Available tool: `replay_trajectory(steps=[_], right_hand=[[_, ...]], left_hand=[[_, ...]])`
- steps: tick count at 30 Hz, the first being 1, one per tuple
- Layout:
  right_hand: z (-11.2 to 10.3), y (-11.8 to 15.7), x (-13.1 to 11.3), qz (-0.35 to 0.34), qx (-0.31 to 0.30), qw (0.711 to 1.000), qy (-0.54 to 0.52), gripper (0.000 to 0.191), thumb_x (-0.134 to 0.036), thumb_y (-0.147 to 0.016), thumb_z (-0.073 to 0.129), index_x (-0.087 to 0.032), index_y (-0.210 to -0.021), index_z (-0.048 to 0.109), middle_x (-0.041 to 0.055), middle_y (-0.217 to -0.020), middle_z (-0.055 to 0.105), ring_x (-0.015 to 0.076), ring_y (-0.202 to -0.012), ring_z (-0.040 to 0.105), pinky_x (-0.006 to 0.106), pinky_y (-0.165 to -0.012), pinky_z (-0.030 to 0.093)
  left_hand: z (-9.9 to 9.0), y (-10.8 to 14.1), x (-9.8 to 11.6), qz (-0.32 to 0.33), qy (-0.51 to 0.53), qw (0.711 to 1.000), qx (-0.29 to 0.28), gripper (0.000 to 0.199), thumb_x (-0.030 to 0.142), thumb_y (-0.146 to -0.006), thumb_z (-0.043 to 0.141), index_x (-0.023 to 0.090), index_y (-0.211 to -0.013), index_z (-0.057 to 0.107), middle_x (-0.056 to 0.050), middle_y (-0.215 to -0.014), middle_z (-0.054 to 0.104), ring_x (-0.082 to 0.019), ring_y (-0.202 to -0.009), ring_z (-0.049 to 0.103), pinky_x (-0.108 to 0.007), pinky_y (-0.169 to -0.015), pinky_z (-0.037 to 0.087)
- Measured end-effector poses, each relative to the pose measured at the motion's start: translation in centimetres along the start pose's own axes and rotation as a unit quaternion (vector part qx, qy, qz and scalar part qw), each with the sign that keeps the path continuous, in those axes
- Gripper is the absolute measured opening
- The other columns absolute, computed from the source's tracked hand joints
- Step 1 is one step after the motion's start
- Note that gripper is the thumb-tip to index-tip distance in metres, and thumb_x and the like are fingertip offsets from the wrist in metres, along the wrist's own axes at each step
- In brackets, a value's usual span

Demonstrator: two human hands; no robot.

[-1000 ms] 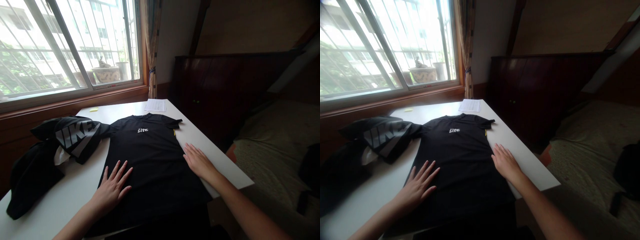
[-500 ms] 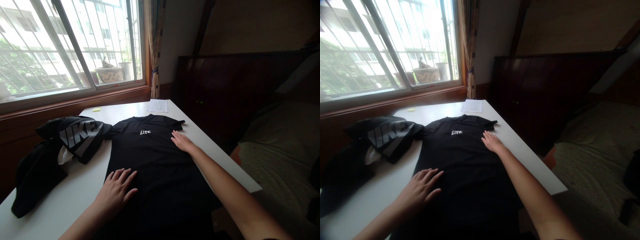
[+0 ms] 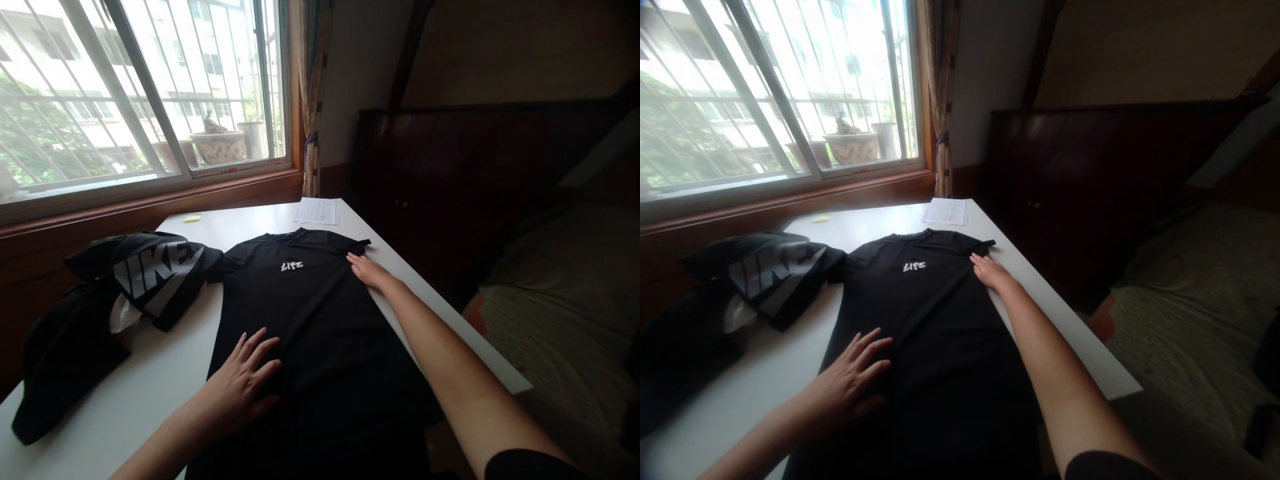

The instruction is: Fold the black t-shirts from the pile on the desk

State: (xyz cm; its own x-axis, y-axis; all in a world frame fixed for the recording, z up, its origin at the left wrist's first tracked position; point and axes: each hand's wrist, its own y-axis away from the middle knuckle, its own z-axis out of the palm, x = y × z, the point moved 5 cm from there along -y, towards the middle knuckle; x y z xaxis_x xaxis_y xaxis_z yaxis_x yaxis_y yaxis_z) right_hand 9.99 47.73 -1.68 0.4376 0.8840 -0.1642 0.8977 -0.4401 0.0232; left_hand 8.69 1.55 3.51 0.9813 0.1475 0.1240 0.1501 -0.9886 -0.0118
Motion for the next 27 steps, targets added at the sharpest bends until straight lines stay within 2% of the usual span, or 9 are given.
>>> replay_trajectory(steps=[3,6,8,11,14,16,20,23,27], right_hand=[[-0.4,0.0,-0.1,-0.009,0.016,1.000,-0.006,0.057,-0.033,-0.102,0.032,-0.020,-0.157,0.042,-0.0002,-0.164,0.033,0.0307,-0.147,0.039,0.044,-0.123,0.029],[-1.3,0.7,-1.1,-0.007,0.055,0.998,-0.009,0.057,-0.030,-0.102,0.028,-0.013,-0.154,0.045,0.0039,-0.163,0.036,0.0297,-0.148,0.037,0.043,-0.125,0.026],[-2.0,1.7,-2.8,-0.009,0.110,0.994,-0.021,0.058,-0.029,-0.103,0.024,-0.009,-0.154,0.044,0.0076,-0.162,0.039,0.0273,-0.150,0.034,0.042,-0.126,0.024],[-2.1,3.7,-6.5,-0.044,0.178,0.982,-0.054,0.059,-0.034,-0.104,0.025,-0.009,-0.153,0.045,0.0101,-0.159,0.043,0.0245,-0.151,0.031,0.041,-0.127,0.023],[-0.3,5.6,-9.6,-0.068,0.123,0.988,-0.059,0.066,-0.047,-0.104,0.029,-0.008,-0.157,0.037,0.0124,-0.164,0.033,0.0257,-0.153,0.028,0.042,-0.126,0.023],[1.0,6.6,-10.4,-0.065,0.071,0.994,-0.050,0.072,-0.054,-0.104,0.027,-0.009,-0.159,0.032,0.0134,-0.166,0.027,0.0262,-0.154,0.025,0.043,-0.126,0.021],[1.8,8.1,-9.6,-0.042,0.052,0.998,-0.022,0.078,-0.061,-0.103,0.021,-0.008,-0.160,0.030,0.0133,-0.168,0.021,0.0263,-0.156,0.019,0.044,-0.127,0.016],[1.4,9.1,-8.5,-0.037,0.048,0.998,-0.011,0.081,-0.063,-0.103,0.020,-0.006,-0.160,0.028,0.0139,-0.168,0.020,0.0266,-0.156,0.019,0.043,-0.127,0.018],[1.0,10.9,-7.3,-0.027,0.046,0.999,0.001,0.080,-0.064,-0.102,0.021,-0.011,-0.161,0.027,0.0114,-0.169,0.018,0.0256,-0.156,0.017,0.047,-0.127,0.016]], left_hand=[[0.1,-0.4,0.2,0.046,0.033,0.998,-0.015,0.043,0.044,-0.093,0.065,0.026,-0.131,0.058,-0.007,-0.162,0.038,-0.036,-0.154,0.023,-0.069,-0.122,0.024],[-0.5,-1.2,-0.3,0.059,0.045,0.997,-0.005,0.045,0.044,-0.096,0.061,0.027,-0.138,0.055,-0.006,-0.158,0.044,-0.031,-0.152,0.030,-0.063,-0.125,0.023],[-1.2,-2.1,-1.3,0.043,0.043,0.998,0.033,0.049,0.041,-0.100,0.056,0.028,-0.146,0.048,-0.007,-0.159,0.043,-0.029,-0.151,0.034,-0.059,-0.125,0.026],[-1.7,-4.0,-3.7,-0.005,0.029,0.996,0.088,0.051,0.041,-0.104,0.047,0.029,-0.154,0.040,-0.007,-0.163,0.036,-0.028,-0.153,0.029,-0.056,-0.124,0.028],[-1.1,-6.6,-6.8,-0.075,0.014,0.991,0.112,0.055,0.048,-0.106,0.040,0.028,-0.157,0.035,-0.007,-0.166,0.029,-0.029,-0.155,0.023,-0.056,-0.124,0.027],[-0.1,-8.1,-8.8,-0.131,0.000,0.985,0.114,0.058,0.050,-0.105,0.038,0.025,-0.158,0.034,-0.009,-0.167,0.026,-0.030,-0.156,0.019,-0.057,-0.123,0.026],[2.1,-9.3,-11.8,-0.228,-0.025,0.970,0.086,0.063,0.054,-0.105,0.035,0.022,-0.159,0.033,-0.010,-0.167,0.024,-0.031,-0.156,0.017,-0.059,-0.125,0.018],[2.9,-8.9,-12.7,-0.242,-0.036,0.968,0.062,0.065,0.057,-0.104,0.033,0.023,-0.160,0.031,-0.007,-0.168,0.021,-0.031,-0.157,0.015,-0.059,-0.125,0.013],[3.0,-7.9,-13.1,-0.247,-0.044,0.967,0.046,0.067,0.059,-0.104,0.030,0.023,-0.161,0.027,-0.006,-0.169,0.016,-0.031,-0.157,0.011,-0.060,-0.125,0.013]])
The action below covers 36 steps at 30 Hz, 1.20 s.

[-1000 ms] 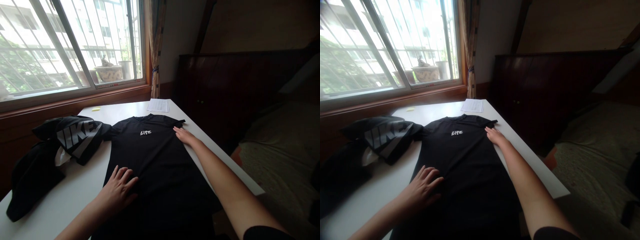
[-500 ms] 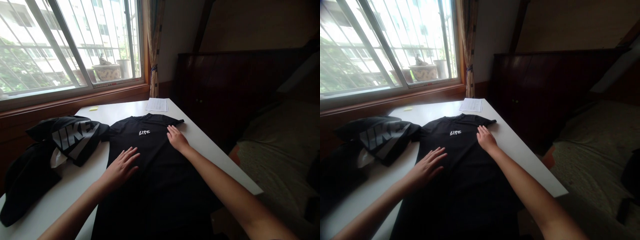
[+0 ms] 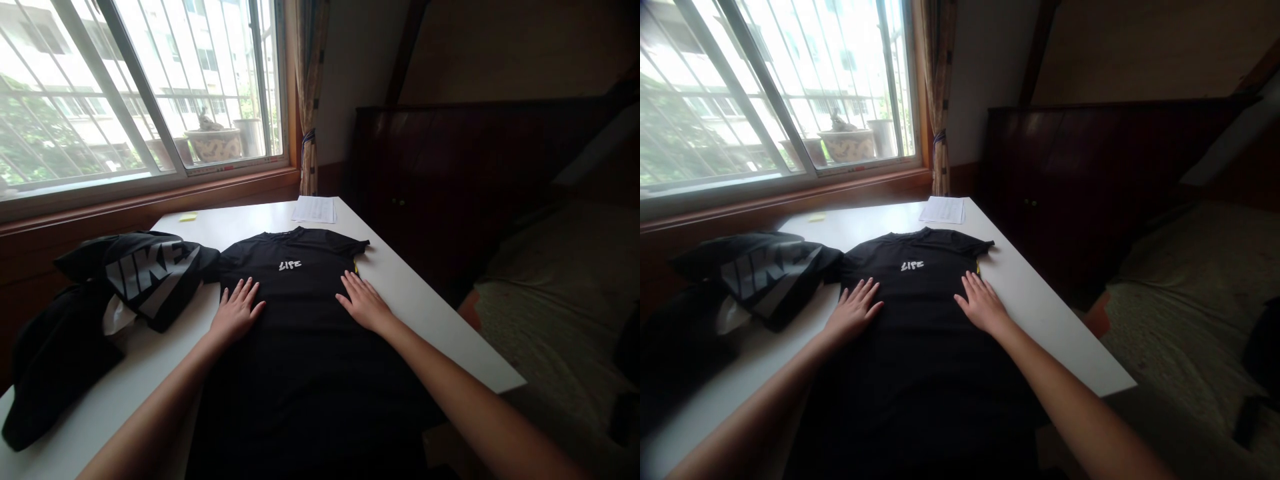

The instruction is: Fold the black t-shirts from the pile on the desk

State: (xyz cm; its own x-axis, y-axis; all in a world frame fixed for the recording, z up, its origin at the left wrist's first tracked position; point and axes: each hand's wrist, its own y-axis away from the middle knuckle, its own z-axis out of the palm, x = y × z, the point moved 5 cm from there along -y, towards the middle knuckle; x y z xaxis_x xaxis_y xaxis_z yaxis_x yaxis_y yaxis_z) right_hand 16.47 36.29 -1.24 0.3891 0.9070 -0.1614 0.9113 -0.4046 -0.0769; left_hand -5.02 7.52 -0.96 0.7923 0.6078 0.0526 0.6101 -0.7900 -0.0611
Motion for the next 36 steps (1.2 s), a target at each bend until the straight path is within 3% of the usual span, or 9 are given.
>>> replay_trajectory(steps=[18,27,32,36], right_hand=[[-0.6,10.3,4.0,0.000,0.054,0.997,0.047,0.073,-0.062,-0.102,0.029,-0.021,-0.163,0.023,0.0076,-0.167,0.025,0.0253,-0.154,0.025,0.049,-0.126,0.022],[-0.6,15.1,6.0,0.003,0.087,0.995,0.045,0.064,-0.049,-0.104,0.030,-0.028,-0.163,0.022,0.0042,-0.166,0.029,0.0249,-0.152,0.030,0.051,-0.124,0.028],[-0.8,16.0,7.9,0.005,0.095,0.995,-0.012,0.060,-0.047,-0.102,0.035,-0.023,-0.156,0.040,0.0078,-0.161,0.041,0.0267,-0.149,0.037,0.050,-0.122,0.034],[-3.1,15.9,7.6,0.015,0.160,0.984,-0.079,0.043,-0.043,-0.097,0.046,-0.022,-0.130,0.064,0.0123,-0.138,0.062,0.0292,-0.132,0.056,0.046,-0.113,0.046]], left_hand=[[0.2,0.7,-0.7,0.009,-0.015,1.000,0.003,0.071,0.064,-0.102,0.029,0.026,-0.161,0.026,-0.007,-0.169,0.015,-0.037,-0.156,0.008,-0.061,-0.123,0.014],[0.0,2.0,-1.8,0.004,-0.022,1.000,-0.001,0.067,0.060,-0.104,0.027,0.026,-0.162,0.024,-0.008,-0.170,0.014,-0.031,-0.157,0.010,-0.059,-0.123,0.014],[0.1,3.6,-2.7,-0.005,-0.029,0.999,0.013,0.063,0.053,-0.105,0.029,0.024,-0.160,0.029,-0.009,-0.169,0.021,-0.031,-0.156,0.016,-0.060,-0.123,0.018],[-1.0,5.7,-2.5,0.037,-0.022,0.997,0.069,0.054,0.045,-0.104,0.035,0.023,-0.153,0.042,-0.011,-0.161,0.040,-0.033,-0.151,0.030,-0.062,-0.121,0.022]])
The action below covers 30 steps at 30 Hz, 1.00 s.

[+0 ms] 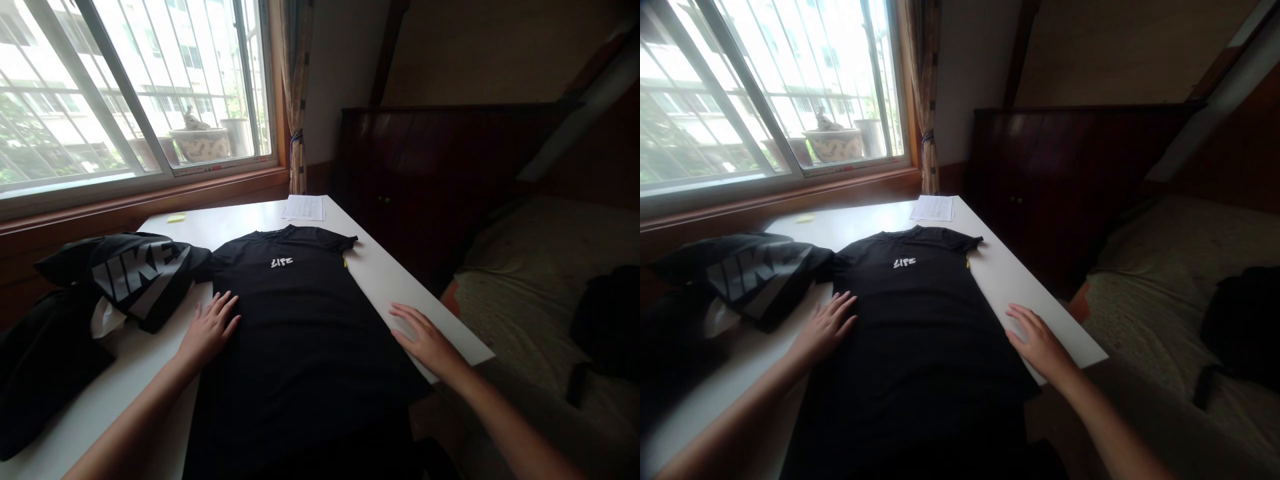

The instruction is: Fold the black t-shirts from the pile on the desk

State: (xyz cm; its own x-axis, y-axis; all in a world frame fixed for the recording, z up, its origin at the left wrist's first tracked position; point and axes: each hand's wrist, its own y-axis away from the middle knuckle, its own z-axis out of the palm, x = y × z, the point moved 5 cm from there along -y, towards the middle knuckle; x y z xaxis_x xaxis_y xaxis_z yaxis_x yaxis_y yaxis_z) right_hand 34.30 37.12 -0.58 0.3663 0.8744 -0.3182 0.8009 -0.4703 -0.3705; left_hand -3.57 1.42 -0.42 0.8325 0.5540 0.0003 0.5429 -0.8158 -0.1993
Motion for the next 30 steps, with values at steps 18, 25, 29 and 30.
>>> replay_trajectory(steps=[18,25,29,30], right_hand=[[-2.0,-1.8,-6.1,0.054,-0.189,0.961,0.197,0.017,-0.019,-0.088,0.056,-0.023,-0.080,0.071,0.0037,-0.086,0.075,0.0201,-0.073,0.070,0.029,-0.060,0.035],[-3.3,-2.1,-5.8,0.090,-0.173,0.968,0.157,0.016,-0.020,-0.085,0.058,-0.023,-0.073,0.068,0.0019,-0.081,0.073,0.0179,-0.071,0.066,0.029,-0.060,0.031],[-3.5,-2.2,-5.2,0.081,-0.154,0.979,0.107,0.015,-0.021,-0.086,0.058,-0.023,-0.078,0.070,0.0011,-0.084,0.073,0.0175,-0.074,0.065,0.028,-0.065,0.037],[-3.2,-2.2,-5.1,0.075,-0.157,0.980,0.095,0.015,-0.022,-0.087,0.058,-0.024,-0.080,0.071,0.0012,-0.086,0.073,0.0177,-0.076,0.065,0.028,-0.066,0.038]], left_hand=[[-6.6,5.7,10.6,0.195,-0.028,0.956,-0.218,0.017,0.020,-0.098,0.055,0.020,-0.108,0.069,-0.008,-0.109,0.069,-0.026,-0.100,0.065,-0.043,-0.089,0.055],[-5.9,6.0,11.5,0.224,-0.068,0.950,-0.208,0.020,0.014,-0.097,0.052,0.018,-0.108,0.069,-0.009,-0.107,0.070,-0.026,-0.098,0.067,-0.042,-0.087,0.056],[-5.8,5.7,11.5,0.220,-0.068,0.955,-0.189,0.019,0.015,-0.098,0.050,0.019,-0.103,0.069,-0.008,-0.103,0.070,-0.026,-0.094,0.067,-0.042,-0.085,0.056],[-5.9,5.7,11.4,0.220,-0.067,0.955,-0.187,0.019,0.015,-0.097,0.050,0.019,-0.102,0.068,-0.008,-0.103,0.069,-0.026,-0.093,0.067,-0.042,-0.084,0.056]])
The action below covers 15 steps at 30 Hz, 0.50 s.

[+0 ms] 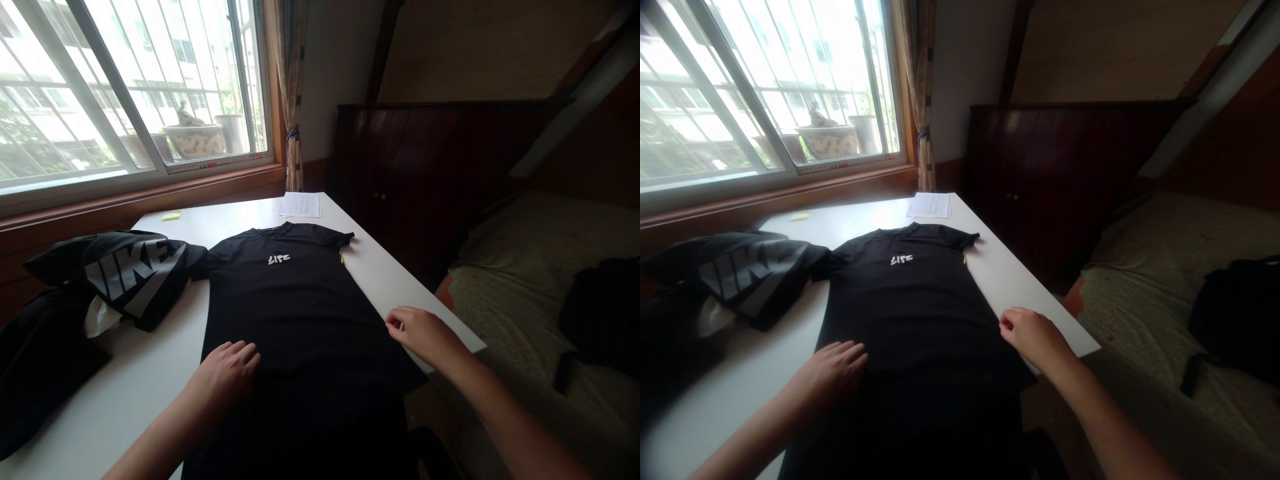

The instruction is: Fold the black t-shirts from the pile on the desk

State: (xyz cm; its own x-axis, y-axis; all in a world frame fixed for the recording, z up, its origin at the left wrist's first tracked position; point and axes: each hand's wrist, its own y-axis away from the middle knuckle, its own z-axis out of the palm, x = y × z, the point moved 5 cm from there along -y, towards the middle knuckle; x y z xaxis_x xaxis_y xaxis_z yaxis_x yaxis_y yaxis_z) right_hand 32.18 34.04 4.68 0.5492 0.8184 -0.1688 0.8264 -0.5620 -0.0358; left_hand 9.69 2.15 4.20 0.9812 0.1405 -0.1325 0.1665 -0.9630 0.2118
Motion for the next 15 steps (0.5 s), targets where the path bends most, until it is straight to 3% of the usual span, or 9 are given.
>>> replay_trajectory(steps=[4,11,15], right_hand=[[1.2,-0.6,-0.5,-0.012,-0.016,1.000,-0.010,0.011,-0.024,-0.087,0.062,-0.024,-0.088,0.074,0.0017,-0.092,0.074,0.0182,-0.080,0.066,0.027,-0.069,0.040],[1.7,-1.4,-1.3,0.026,-0.033,0.996,0.083,0.015,-0.018,-0.086,0.058,-0.022,-0.079,0.070,0.0039,-0.085,0.073,0.0180,-0.072,0.065,0.028,-0.060,0.032],[2.0,-1.5,-1.0,0.028,-0.037,0.995,0.083,0.013,-0.022,-0.088,0.059,-0.023,-0.081,0.070,0.0040,-0.087,0.073,0.0190,-0.076,0.067,0.027,-0.062,0.033]], left_hand=[[-0.3,0.2,-0.1,0.007,0.006,1.000,0.017,0.018,0.015,-0.097,0.050,0.019,-0.101,0.067,-0.007,-0.100,0.069,-0.024,-0.090,0.066,-0.041,-0.083,0.056],[-0.7,0.3,0.0,0.007,0.009,0.999,0.041,0.016,0.014,-0.095,0.052,0.019,-0.097,0.066,-0.007,-0.099,0.069,-0.024,-0.087,0.066,-0.042,-0.081,0.057],[-0.8,0.3,0.0,0.005,0.016,0.999,0.045,0.016,0.013,-0.094,0.051,0.019,-0.097,0.066,-0.007,-0.097,0.069,-0.024,-0.087,0.066,-0.041,-0.081,0.058]])
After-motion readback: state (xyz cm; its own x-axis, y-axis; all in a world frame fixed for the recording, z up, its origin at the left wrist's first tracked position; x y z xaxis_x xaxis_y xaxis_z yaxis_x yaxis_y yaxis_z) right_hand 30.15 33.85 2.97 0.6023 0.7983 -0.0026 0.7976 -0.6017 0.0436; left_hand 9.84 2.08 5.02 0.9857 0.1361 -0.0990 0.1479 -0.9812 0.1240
